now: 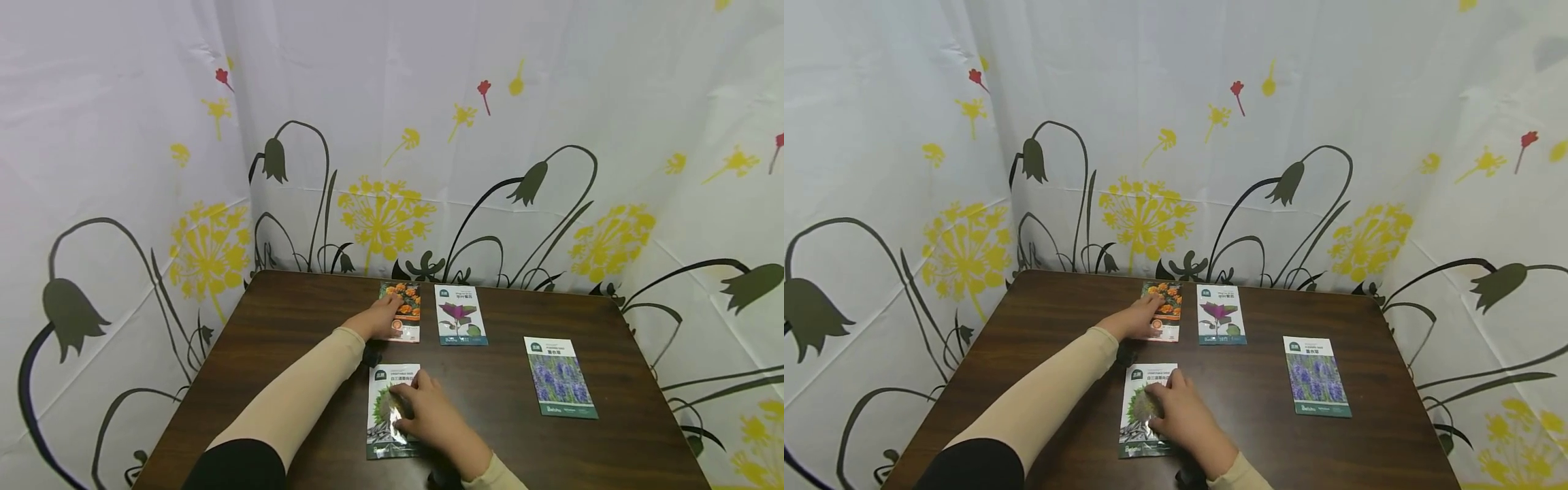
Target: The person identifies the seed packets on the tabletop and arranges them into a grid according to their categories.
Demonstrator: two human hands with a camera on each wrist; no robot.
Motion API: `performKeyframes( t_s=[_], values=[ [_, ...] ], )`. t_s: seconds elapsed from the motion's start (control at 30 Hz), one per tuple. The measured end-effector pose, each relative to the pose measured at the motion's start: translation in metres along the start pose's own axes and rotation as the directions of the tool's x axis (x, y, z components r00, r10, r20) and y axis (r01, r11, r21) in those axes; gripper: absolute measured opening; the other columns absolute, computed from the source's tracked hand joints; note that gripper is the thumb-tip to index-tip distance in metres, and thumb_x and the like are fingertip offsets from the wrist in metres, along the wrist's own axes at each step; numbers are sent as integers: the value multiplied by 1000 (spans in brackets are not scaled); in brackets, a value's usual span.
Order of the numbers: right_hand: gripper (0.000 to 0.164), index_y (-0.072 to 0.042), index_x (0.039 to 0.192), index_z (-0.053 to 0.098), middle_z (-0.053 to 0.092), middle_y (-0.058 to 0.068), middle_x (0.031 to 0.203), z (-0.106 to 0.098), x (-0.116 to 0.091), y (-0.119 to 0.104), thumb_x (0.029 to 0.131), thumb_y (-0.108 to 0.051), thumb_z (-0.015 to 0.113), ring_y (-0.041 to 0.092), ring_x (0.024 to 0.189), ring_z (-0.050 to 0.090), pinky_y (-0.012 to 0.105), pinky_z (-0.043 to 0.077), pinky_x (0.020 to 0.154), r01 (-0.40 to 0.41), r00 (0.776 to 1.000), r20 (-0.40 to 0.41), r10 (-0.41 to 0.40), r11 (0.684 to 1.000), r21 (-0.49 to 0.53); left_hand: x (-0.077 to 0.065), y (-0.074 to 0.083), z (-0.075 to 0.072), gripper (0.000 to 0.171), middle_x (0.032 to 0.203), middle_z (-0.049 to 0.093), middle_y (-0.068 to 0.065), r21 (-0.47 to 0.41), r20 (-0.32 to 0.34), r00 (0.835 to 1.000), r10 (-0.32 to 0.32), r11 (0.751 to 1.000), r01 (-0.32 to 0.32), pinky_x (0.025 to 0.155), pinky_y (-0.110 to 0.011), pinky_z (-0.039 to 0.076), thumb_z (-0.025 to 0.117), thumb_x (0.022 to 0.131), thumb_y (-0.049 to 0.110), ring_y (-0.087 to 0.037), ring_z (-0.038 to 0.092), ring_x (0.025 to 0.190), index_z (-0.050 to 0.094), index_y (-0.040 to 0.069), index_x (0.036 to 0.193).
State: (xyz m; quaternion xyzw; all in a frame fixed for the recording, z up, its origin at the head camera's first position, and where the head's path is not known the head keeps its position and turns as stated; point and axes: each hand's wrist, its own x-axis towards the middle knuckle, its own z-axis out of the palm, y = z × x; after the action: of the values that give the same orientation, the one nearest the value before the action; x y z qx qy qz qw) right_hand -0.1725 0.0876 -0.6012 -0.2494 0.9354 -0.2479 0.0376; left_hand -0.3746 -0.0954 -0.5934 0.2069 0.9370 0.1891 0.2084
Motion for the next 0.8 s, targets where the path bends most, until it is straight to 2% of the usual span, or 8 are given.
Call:
performKeyframes(
  t_s=[0.3, 0.57, 0.8],
  values=[
    [59, -21, 135, 75, 46, -1, 101, 2, 2, -4, 81, -25, 97, 12, 90, 40, 28, 39, 77, -17, 1000, 1, 17, 999, 29, 2, 0, -1, 84, 183, 13, -20, 16, 5, 1000, 13, 1000, -13, 133, -56, 31, 78, 103, 28, -44, 19, 168, 33, 8, 171],
    [62, -20, 139, 74, 45, -1, 102, 2, 4, -4, 82, -29, 97, 12, 90, 40, 27, 40, 76, -28, 1000, -1, 28, 999, 30, 4, 1, -4, 82, 182, 15, -20, 40, -8, 1000, 10, 999, -9, 134, -54, 31, 78, 103, 30, -42, 20, 168, 35, 9, 170],
    [57, -23, 134, 75, 48, -2, 103, 4, 0, -5, 82, -26, 96, 13, 93, 45, 31, 45, 79, -25, 999, -26, 25, 1000, 8, 2, 0, -2, 81, 182, 16, -21, 38, -18, 999, 26, 999, -25, 133, -54, 32, 79, 103, 29, -43, 22, 168, 37, 8, 169]
  ],
)
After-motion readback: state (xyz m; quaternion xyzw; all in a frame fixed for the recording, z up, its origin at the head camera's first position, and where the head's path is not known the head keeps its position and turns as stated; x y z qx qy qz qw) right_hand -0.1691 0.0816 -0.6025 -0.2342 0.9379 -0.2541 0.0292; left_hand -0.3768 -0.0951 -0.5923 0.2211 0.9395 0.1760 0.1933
